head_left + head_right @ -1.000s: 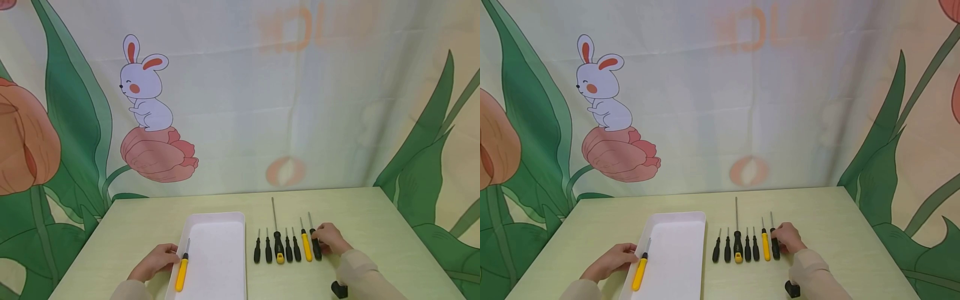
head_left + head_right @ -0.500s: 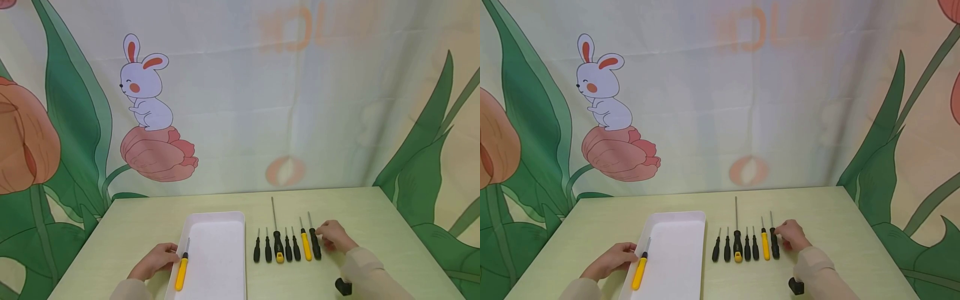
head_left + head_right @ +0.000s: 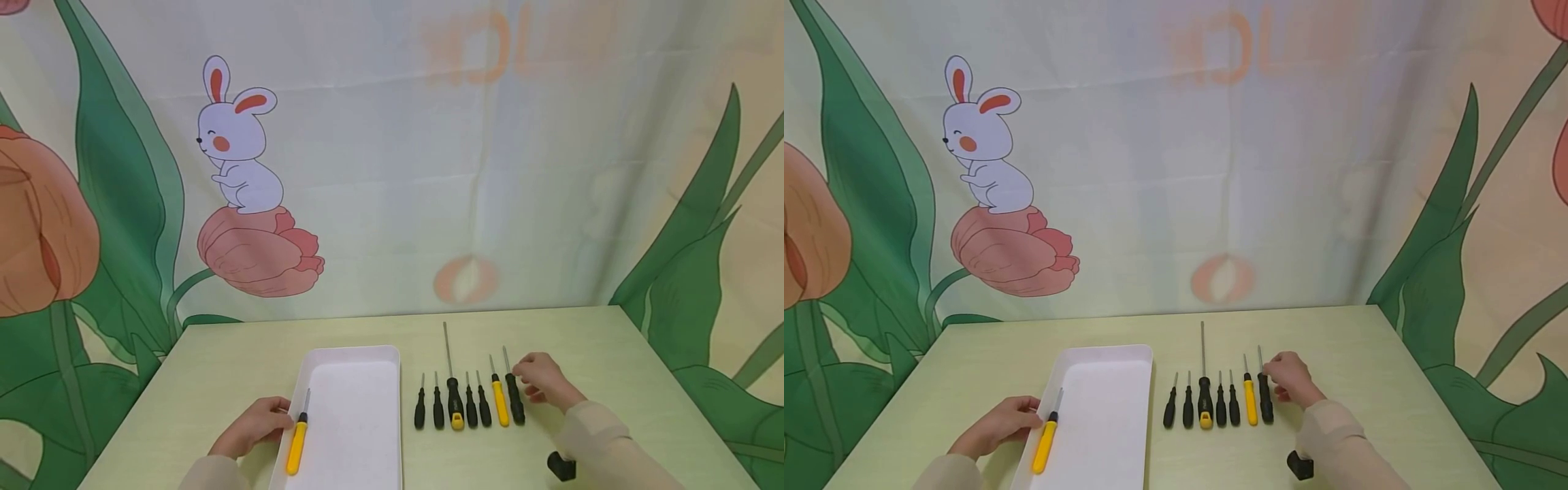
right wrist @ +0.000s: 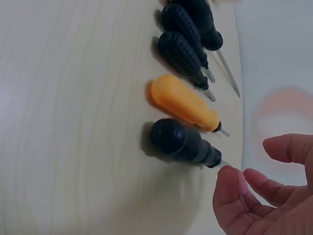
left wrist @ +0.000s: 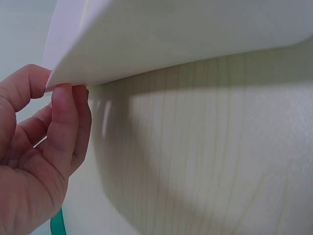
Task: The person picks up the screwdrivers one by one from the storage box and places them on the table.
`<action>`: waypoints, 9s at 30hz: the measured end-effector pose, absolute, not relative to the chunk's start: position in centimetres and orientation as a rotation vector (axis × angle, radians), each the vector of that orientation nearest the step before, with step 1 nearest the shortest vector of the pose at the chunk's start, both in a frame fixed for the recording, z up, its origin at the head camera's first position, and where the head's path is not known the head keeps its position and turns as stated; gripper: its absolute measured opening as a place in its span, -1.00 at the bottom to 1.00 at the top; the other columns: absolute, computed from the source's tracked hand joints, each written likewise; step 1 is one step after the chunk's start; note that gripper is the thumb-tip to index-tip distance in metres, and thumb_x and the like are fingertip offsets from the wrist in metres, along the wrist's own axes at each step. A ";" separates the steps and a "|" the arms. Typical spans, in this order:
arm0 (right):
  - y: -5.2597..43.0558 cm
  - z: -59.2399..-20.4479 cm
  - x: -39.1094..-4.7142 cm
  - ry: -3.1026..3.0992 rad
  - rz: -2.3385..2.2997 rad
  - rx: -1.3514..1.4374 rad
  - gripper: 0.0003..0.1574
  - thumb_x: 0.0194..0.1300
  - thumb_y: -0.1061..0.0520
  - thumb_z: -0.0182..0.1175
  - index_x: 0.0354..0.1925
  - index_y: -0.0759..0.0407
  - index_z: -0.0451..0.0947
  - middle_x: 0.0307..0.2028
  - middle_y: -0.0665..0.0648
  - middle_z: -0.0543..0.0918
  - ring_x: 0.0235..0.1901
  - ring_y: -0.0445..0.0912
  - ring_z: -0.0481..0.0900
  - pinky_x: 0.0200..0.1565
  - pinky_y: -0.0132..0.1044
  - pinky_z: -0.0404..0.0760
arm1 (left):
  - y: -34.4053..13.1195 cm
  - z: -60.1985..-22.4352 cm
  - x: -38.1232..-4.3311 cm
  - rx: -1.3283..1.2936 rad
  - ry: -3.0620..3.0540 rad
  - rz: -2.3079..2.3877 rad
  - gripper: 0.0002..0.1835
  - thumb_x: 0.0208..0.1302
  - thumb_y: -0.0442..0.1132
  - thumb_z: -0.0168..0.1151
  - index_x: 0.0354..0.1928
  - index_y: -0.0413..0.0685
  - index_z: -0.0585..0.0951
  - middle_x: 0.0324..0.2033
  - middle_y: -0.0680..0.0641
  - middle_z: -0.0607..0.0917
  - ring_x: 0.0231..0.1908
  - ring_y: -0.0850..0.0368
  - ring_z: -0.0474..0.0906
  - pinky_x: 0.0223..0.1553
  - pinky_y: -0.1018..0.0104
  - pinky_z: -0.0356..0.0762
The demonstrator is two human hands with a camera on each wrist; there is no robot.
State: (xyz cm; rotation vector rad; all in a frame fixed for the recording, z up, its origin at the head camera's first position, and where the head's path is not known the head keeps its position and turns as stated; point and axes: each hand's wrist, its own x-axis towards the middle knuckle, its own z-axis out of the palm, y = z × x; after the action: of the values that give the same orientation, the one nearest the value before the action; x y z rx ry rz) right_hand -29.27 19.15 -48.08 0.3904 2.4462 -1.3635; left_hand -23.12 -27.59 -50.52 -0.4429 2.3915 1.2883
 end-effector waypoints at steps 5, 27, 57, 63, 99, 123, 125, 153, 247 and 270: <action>18.3 -47.7 -29.2 2.449 -1.404 0.367 -0.61 0.13 0.14 0.00 -0.10 0.35 0.33 -0.28 0.28 0.43 -0.56 -0.07 0.39 -0.56 -0.35 0.47 | -27.6 -50.5 -23.1 -0.443 2.393 1.291 -0.61 0.00 -0.37 0.15 -0.06 -0.34 0.42 -0.34 -0.15 0.52 -0.42 0.13 0.42 -0.38 0.38 0.46; 15.2 -46.3 -28.3 2.386 -1.518 0.226 -0.62 0.15 0.14 0.01 -0.08 0.33 0.34 -0.23 0.30 0.47 -0.50 -0.04 0.46 -0.47 -0.25 0.52 | -27.7 -50.8 -23.2 -0.459 2.391 1.268 -0.57 0.02 -0.35 0.16 -0.02 -0.33 0.40 -0.28 -0.17 0.54 -0.39 0.11 0.42 -0.32 0.37 0.49; 10.4 -44.8 -26.1 2.234 -1.566 0.021 -0.62 0.13 0.16 0.05 -0.07 0.30 0.36 -0.30 0.26 0.51 -0.48 -0.02 0.53 -0.51 -0.22 0.56 | -27.5 -50.4 -23.1 -0.456 2.395 1.275 -0.59 0.01 -0.35 0.16 -0.04 -0.34 0.41 -0.33 -0.15 0.53 -0.41 0.12 0.42 -0.36 0.37 0.47; 9.4 -44.9 -25.5 2.179 -1.572 -0.033 -0.62 0.11 0.17 0.06 -0.09 0.31 0.35 -0.36 0.22 0.51 -0.50 -0.04 0.52 -0.50 -0.20 0.56 | -27.4 -50.3 -22.9 -0.446 2.400 1.291 -0.59 0.00 -0.36 0.16 -0.05 -0.36 0.41 -0.34 -0.16 0.53 -0.42 0.13 0.42 -0.37 0.37 0.47; 2.7 -45.9 -22.9 1.993 -1.595 -0.181 -0.56 0.05 0.20 0.09 -0.08 0.37 0.31 -0.33 0.27 0.55 -0.50 -0.12 0.54 -0.51 -0.28 0.56 | -27.9 -50.9 -22.8 -0.414 2.409 1.312 -0.61 -0.01 -0.37 0.16 -0.07 -0.34 0.42 -0.36 -0.14 0.51 -0.43 0.12 0.41 -0.38 0.38 0.45; -2.6 -47.4 -22.7 1.888 -1.651 -0.096 -0.64 0.00 0.24 0.11 -0.17 0.33 0.35 -0.35 0.25 0.54 -0.50 -0.08 0.54 -0.50 -0.23 0.57 | -27.3 -50.2 -23.0 -0.462 2.389 1.327 -0.59 -0.03 -0.37 0.16 -0.06 -0.34 0.42 -0.35 -0.14 0.51 -0.43 0.13 0.41 -0.40 0.38 0.45; -3.1 -47.4 -22.4 1.886 -1.660 -0.095 -0.64 -0.01 0.24 0.12 -0.17 0.33 0.35 -0.33 0.25 0.55 -0.50 -0.08 0.54 -0.50 -0.24 0.57 | -27.3 -50.2 -23.0 -0.465 2.389 1.322 -0.59 -0.02 -0.37 0.16 -0.06 -0.34 0.42 -0.35 -0.14 0.51 -0.43 0.13 0.41 -0.40 0.38 0.44; -8.1 -49.3 -21.7 1.951 -1.607 0.012 -0.72 0.06 0.14 0.17 -0.23 0.19 0.38 -0.41 0.07 0.56 -0.47 -0.10 0.50 -0.45 -0.32 0.51 | -27.4 -51.1 -23.0 -0.431 2.422 1.394 -0.61 -0.05 -0.37 0.16 -0.09 -0.33 0.44 -0.39 -0.11 0.53 -0.47 0.16 0.43 -0.40 0.36 0.48; -13.3 -51.9 -17.5 1.913 -1.650 0.095 -0.77 -0.13 0.36 0.24 -0.47 0.21 0.39 -0.69 0.03 0.43 -0.75 -0.22 0.38 -0.58 -0.42 0.52 | -27.5 -51.0 -22.9 -0.409 2.435 1.387 -0.63 -0.06 -0.39 0.17 -0.12 -0.35 0.46 -0.40 -0.10 0.55 -0.47 0.15 0.42 -0.39 0.36 0.49; -13.8 -52.9 -16.9 2.051 -1.727 -0.054 -0.70 -0.30 0.42 0.23 -0.51 0.25 0.36 -0.61 0.01 0.40 -0.64 -0.22 0.39 -0.53 -0.42 0.46 | -27.2 -50.7 -22.4 -0.337 2.463 1.443 -0.64 -0.06 -0.41 0.15 -0.15 -0.41 0.45 -0.43 -0.08 0.56 -0.48 0.19 0.44 -0.41 0.36 0.49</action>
State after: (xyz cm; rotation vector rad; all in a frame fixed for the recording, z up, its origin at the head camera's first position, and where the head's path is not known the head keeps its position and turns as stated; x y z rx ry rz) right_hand -16.90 -13.83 -52.86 -0.0544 2.0509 -1.7266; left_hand -22.43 -27.24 -50.73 -0.3371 2.4635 1.4426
